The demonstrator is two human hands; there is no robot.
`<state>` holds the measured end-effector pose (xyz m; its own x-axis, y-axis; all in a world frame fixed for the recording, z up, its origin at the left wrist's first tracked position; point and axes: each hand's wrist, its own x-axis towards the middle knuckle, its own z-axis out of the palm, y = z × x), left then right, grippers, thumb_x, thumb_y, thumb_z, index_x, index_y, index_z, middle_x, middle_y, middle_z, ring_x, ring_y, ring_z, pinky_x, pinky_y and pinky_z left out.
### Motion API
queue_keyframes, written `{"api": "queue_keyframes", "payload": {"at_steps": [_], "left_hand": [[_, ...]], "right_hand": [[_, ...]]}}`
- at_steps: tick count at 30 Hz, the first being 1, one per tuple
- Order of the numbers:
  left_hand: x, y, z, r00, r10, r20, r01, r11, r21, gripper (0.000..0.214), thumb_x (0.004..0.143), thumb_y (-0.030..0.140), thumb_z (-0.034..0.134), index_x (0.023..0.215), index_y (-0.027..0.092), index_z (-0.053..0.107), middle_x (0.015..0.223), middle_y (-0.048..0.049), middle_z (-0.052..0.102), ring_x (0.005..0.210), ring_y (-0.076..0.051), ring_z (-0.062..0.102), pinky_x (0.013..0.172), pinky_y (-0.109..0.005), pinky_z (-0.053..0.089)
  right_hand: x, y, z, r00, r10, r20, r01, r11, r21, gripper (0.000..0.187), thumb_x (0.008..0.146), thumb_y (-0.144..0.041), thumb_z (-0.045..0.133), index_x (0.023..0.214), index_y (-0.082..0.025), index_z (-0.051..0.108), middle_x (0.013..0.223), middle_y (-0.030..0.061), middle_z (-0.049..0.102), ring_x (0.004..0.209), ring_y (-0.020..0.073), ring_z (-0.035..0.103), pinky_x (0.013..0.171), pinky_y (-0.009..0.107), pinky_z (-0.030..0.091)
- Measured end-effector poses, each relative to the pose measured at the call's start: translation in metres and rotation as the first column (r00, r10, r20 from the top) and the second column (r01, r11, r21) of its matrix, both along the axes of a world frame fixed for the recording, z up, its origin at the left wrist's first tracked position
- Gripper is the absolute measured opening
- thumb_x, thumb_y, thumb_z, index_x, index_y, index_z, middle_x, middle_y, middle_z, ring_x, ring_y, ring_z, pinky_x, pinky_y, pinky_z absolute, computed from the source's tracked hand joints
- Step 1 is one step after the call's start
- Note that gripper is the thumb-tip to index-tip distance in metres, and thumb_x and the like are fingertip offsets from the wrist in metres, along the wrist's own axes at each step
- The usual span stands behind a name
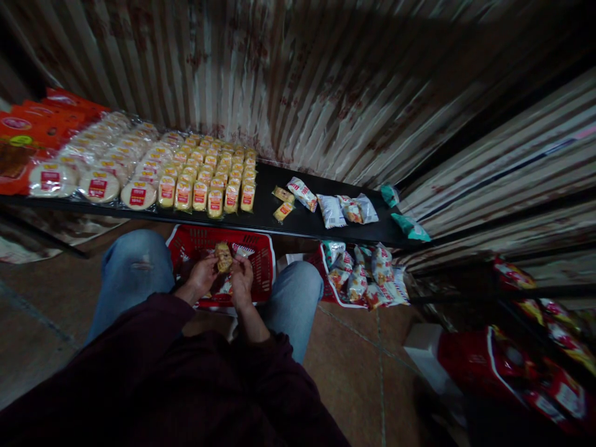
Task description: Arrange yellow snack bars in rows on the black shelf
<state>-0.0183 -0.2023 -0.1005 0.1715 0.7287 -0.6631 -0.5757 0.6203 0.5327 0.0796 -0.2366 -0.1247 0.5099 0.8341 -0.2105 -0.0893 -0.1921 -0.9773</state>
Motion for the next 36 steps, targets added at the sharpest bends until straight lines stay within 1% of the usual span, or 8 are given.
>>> {"api": "queue_keyframes", "payload": {"at_steps": [3,10,16,19,23,28,32,36], "left_hand": [[0.000,0.000,-0.001,1.000,0.003,0.019,-0.003,1.000,0.008,0.022,0.068,0.004,0.052,0.084,0.017,0.057,0.072,-0.0012,0.066,0.068,-0.014,0.065,0.063,-0.023,0.049],[0.001,-0.001,0.000,0.999,0.000,0.048,-0.001,1.000,0.024,0.026,0.070,0.000,0.047,0.088,0.014,0.060,0.077,-0.0038,0.068,0.069,-0.013,0.066,0.066,-0.023,0.051],[0.006,-0.001,0.004,0.999,0.011,0.049,-0.012,1.000,0.026,0.031,0.066,0.000,0.047,0.089,0.014,0.061,0.080,-0.0046,0.069,0.072,-0.015,0.066,0.068,-0.026,0.052],[0.007,0.000,0.004,0.999,0.033,0.030,-0.033,0.999,0.014,0.034,0.065,-0.002,0.044,0.090,0.014,0.061,0.077,-0.0034,0.068,0.071,-0.015,0.066,0.068,-0.026,0.052],[0.006,-0.001,0.002,0.999,0.035,0.017,-0.036,0.999,0.015,0.029,0.064,-0.001,0.045,0.084,0.014,0.061,0.071,-0.0024,0.067,0.066,-0.014,0.064,0.065,-0.025,0.050],[0.006,-0.002,0.004,0.998,0.051,-0.022,-0.050,0.998,0.046,0.019,0.061,0.001,0.053,0.072,0.014,0.060,0.061,0.0016,0.062,0.059,-0.011,0.060,0.062,-0.021,0.044],[0.008,-0.005,0.006,0.998,0.023,-0.058,-0.015,0.992,0.127,0.021,0.053,0.009,0.067,0.073,0.014,0.063,0.067,0.0008,0.066,0.065,-0.012,0.060,0.069,-0.023,0.043],[0.008,-0.008,0.007,0.986,0.003,-0.164,0.035,0.973,0.227,0.030,0.045,0.022,0.073,0.073,0.015,0.064,0.073,-0.0001,0.067,0.073,-0.015,0.061,0.076,-0.027,0.042]], "right_hand": [[-0.001,0.001,0.002,0.999,-0.034,-0.004,0.034,0.999,0.017,0.022,0.072,-0.031,0.052,0.090,-0.022,0.060,0.089,0.0014,0.067,0.082,0.0155,0.060,0.077,0.027,0.047],[-0.002,0.000,0.014,0.998,-0.001,-0.067,0.007,0.997,0.082,0.022,0.070,-0.021,0.048,0.088,-0.021,0.060,0.087,0.0013,0.068,0.081,0.0147,0.063,0.077,0.027,0.049],[-0.004,-0.003,0.030,0.999,0.037,0.036,-0.041,0.992,0.120,0.015,0.072,-0.023,0.049,0.082,-0.021,0.061,0.080,0.0001,0.068,0.078,0.0150,0.062,0.078,0.027,0.048],[-0.004,-0.004,0.033,0.992,0.067,0.108,-0.080,0.988,0.129,0.013,0.075,-0.023,0.049,0.080,-0.021,0.061,0.079,0.0000,0.067,0.079,0.0154,0.062,0.078,0.027,0.048],[-0.002,-0.006,0.028,0.957,0.101,0.272,-0.123,0.990,0.065,0.019,0.080,-0.027,0.046,0.089,-0.021,0.061,0.087,0.0020,0.068,0.082,0.0158,0.062,0.079,0.027,0.048],[0.000,-0.008,0.028,0.843,0.158,0.514,-0.134,0.987,-0.083,0.028,0.082,-0.029,0.046,0.101,-0.016,0.061,0.101,0.0084,0.066,0.093,0.0195,0.061,0.085,0.032,0.046],[0.000,-0.009,0.033,0.802,0.226,0.553,-0.155,0.973,-0.174,0.033,0.084,-0.033,0.045,0.106,-0.015,0.060,0.103,0.0111,0.066,0.094,0.0222,0.062,0.085,0.034,0.047],[0.001,-0.012,0.037,0.791,0.255,0.556,-0.176,0.965,-0.193,0.034,0.081,-0.032,0.051,0.108,-0.014,0.061,0.101,0.0117,0.067,0.093,0.0235,0.064,0.084,0.034,0.048]]}}
